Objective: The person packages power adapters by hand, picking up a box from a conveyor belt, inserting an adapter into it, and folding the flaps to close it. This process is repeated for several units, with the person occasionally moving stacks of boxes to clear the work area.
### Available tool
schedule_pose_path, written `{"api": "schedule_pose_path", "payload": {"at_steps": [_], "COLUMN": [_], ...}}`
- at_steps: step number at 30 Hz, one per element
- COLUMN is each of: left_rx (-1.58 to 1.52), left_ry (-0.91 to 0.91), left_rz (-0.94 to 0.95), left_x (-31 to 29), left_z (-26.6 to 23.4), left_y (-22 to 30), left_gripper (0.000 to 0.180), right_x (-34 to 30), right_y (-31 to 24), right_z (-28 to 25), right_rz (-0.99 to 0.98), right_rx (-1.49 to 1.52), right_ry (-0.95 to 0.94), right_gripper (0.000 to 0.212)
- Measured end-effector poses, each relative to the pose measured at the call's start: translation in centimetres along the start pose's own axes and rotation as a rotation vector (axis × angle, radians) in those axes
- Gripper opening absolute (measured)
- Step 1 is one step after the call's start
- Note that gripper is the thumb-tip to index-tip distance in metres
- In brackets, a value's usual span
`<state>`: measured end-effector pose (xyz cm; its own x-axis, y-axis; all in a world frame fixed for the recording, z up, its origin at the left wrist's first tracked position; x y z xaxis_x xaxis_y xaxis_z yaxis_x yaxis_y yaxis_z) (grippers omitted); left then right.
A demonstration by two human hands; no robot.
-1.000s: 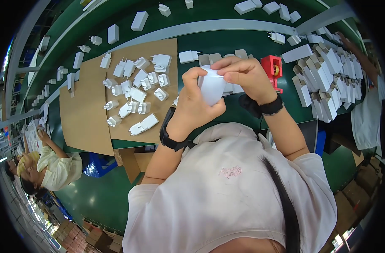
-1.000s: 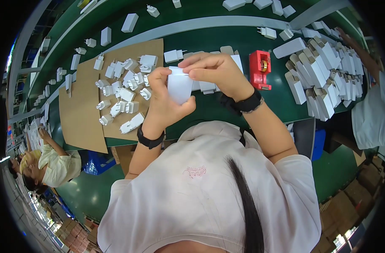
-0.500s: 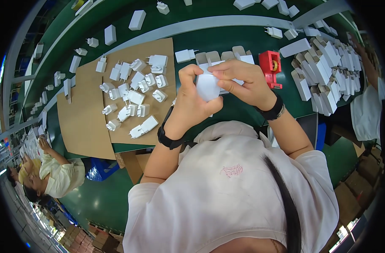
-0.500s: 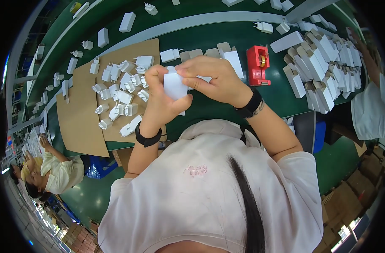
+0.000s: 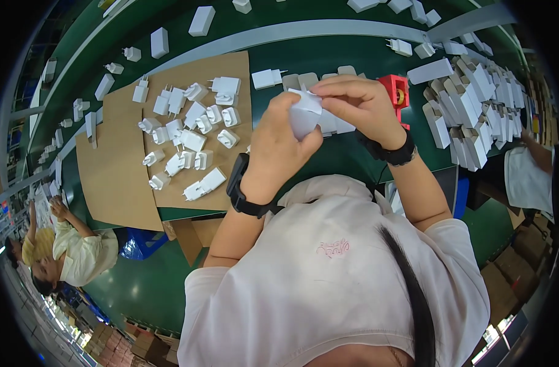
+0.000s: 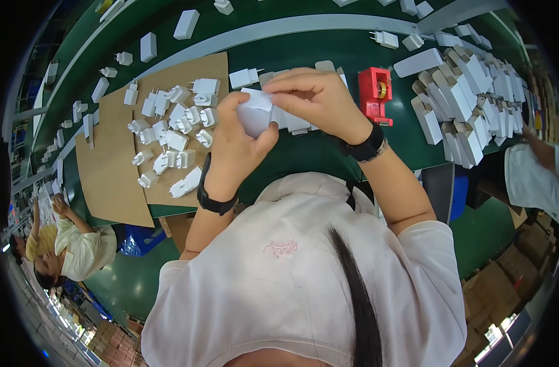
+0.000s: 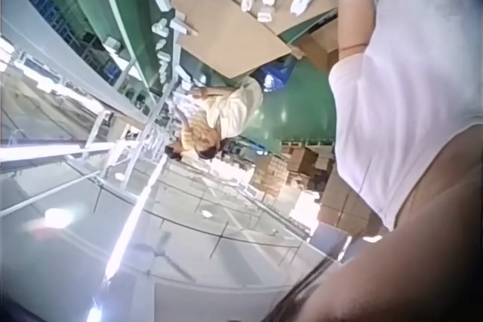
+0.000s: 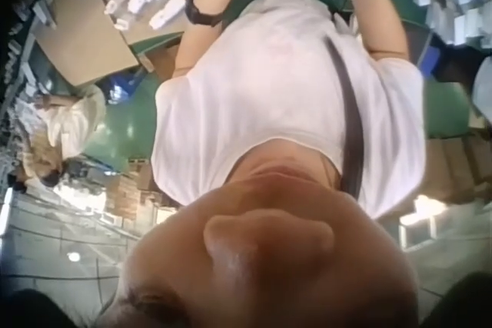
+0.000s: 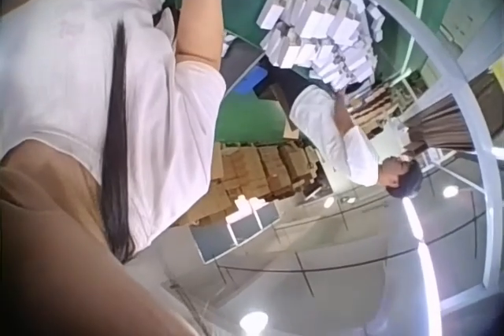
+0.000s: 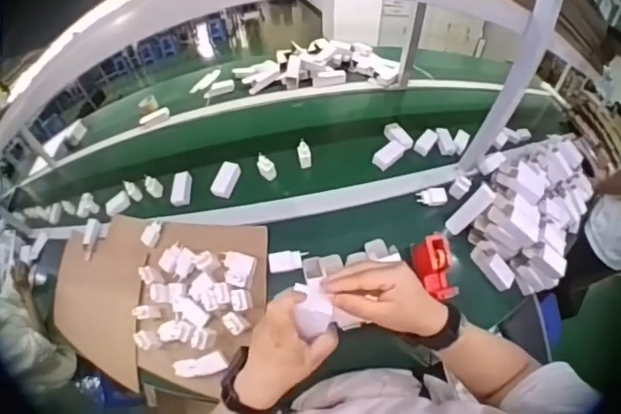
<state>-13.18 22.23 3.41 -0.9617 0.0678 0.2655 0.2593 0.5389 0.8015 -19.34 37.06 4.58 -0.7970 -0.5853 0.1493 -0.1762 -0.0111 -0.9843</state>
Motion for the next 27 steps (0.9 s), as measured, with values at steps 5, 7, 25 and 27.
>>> {"api": "schedule_pose_path", "payload": {"at_steps": [5,7,25,27], "left_rx": [-0.008,-0.029,0.004,0.013], "left_ry": [0.133,0.107,-0.05,-0.08], "left_rz": [0.184,0.223,0.026,0.024], "left_x": [-0.1,0.0,-0.8,-0.7], "left_z": [0.1,0.1,0.4,0.5], "left_y": [0.8,0.9,2.6,2.6], "left_gripper": [0.052,0.053,0.053,0.052], "right_x": [-0.3,-0.2,-3.8,-4.2], "right_y": [-0.3,-0.5,-3.7,-3.4], "right_z": [0.3,0.0,2.2,2.3], "right_rz": [0.185,0.152,-0.458,-0.478], "right_rx": [0.168,0.128,-0.642,-0.72], "right_ry": [0.029,-0.002,0.088,0.105], "right_gripper": [0.022,0.02,0.038,0.039]}}
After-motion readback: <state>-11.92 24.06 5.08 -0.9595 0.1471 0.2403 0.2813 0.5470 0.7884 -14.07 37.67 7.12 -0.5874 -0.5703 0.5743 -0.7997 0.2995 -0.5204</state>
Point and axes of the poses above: each hand's wrist, its own x-axis towards the middle knuckle, its own z-axis out of the palm, y = z × x, the point moved 4 cm from there along x, towards the middle knuckle, and after that the axes turned 2 degrees about x, right-handed, at the moved point
